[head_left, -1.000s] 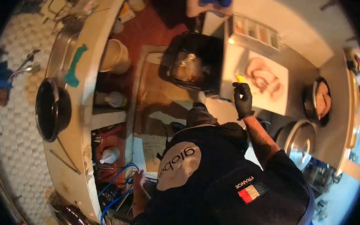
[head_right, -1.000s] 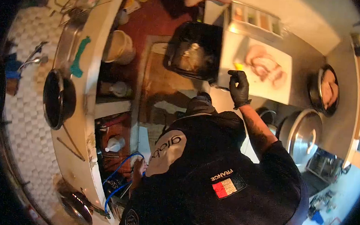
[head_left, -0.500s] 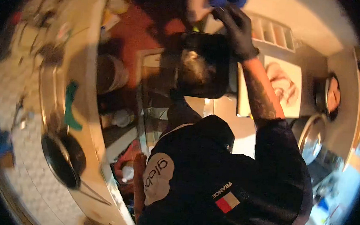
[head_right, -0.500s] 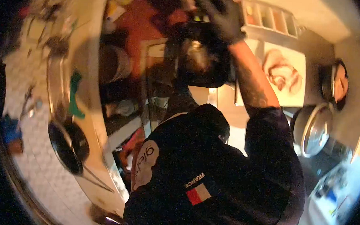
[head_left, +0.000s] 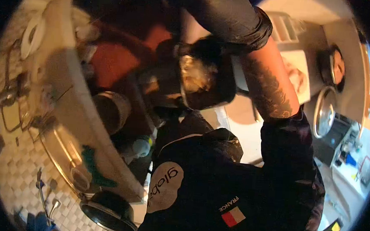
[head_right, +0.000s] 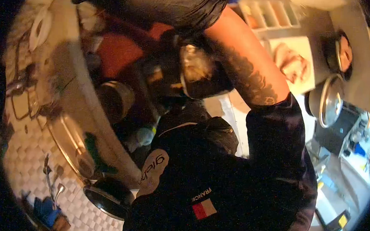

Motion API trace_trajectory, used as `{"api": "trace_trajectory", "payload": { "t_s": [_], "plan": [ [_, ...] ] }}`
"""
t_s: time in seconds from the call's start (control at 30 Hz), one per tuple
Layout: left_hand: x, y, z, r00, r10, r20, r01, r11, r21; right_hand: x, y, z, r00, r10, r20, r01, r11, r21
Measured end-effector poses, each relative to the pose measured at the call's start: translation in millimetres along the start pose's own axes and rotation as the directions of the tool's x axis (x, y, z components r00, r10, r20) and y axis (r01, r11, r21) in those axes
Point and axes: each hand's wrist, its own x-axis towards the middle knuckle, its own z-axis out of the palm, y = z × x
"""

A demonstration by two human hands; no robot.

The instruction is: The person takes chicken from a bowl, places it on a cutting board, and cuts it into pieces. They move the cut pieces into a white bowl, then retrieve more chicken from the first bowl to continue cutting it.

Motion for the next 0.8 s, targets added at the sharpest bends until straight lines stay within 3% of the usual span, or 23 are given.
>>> {"api": "trace_trajectory", "payload": {
  "t_s": [0.07, 0.13, 0.2, 0.27, 0.33, 0.47, 0.6, 0.7, 0.73, 0.8],
  "plan": [
    [13.6, 10.4, -18.4, 0.998, 0.036, -0.049, -0.039, 0.997, -0.060, 47.5, 21.8, 16.6, 0.996, -0.035, 0.087, 0.040, 0.997, -0.059],
    [25.7, 14.0, -32.6, 0.992, 0.062, -0.106, -0.074, 0.990, -0.120, 96.6, 39.0, 57.9, 0.994, -0.086, 0.067, 0.089, 0.995, -0.037],
    [35.1, 11.9, -41.2, 0.986, 0.065, -0.154, -0.092, 0.979, -0.179, 119.0, 45.8, 102.3, 0.997, -0.043, -0.067, 0.047, 0.997, 0.056],
    [44.6, 7.3, -48.6, 0.981, 0.052, -0.189, -0.095, 0.969, -0.228, 168.9, 49.3, 141.2, 0.989, -0.145, -0.011, 0.145, 0.989, -0.003],
    [44.5, 3.7, -53.4, 0.980, 0.015, -0.199, -0.070, 0.959, -0.273, 213.9, 51.7, 174.6, 0.920, -0.320, 0.227, 0.361, 0.918, -0.167],
    [44.5, -4.5, -62.3, 0.980, -0.040, -0.194, -0.030, 0.937, -0.347, 320.5, 101.7, 218.3, 0.938, -0.105, 0.329, 0.242, 0.879, -0.411],
    [45.6, 3.3, -70.3, 0.982, -0.111, -0.156, 0.040, 0.916, -0.399, 466.9, 213.6, 221.8, 0.945, -0.023, 0.325, 0.212, 0.802, -0.559],
    [50.1, 20.9, -82.7, 0.981, -0.154, -0.120, 0.090, 0.903, -0.420, 574.6, 287.2, 208.4, 0.936, -0.059, 0.346, 0.180, 0.928, -0.328],
    [49.5, 28.0, -86.5, 0.981, -0.166, -0.104, 0.107, 0.900, -0.423, 595.0, 273.7, 225.8, 0.976, 0.180, 0.123, -0.145, 0.957, -0.252],
    [47.1, 47.1, -96.2, 0.980, -0.186, -0.068, 0.141, 0.895, -0.422, 624.1, 239.1, 253.3, 0.912, 0.395, -0.111, -0.407, 0.907, -0.109]
  ]
}}
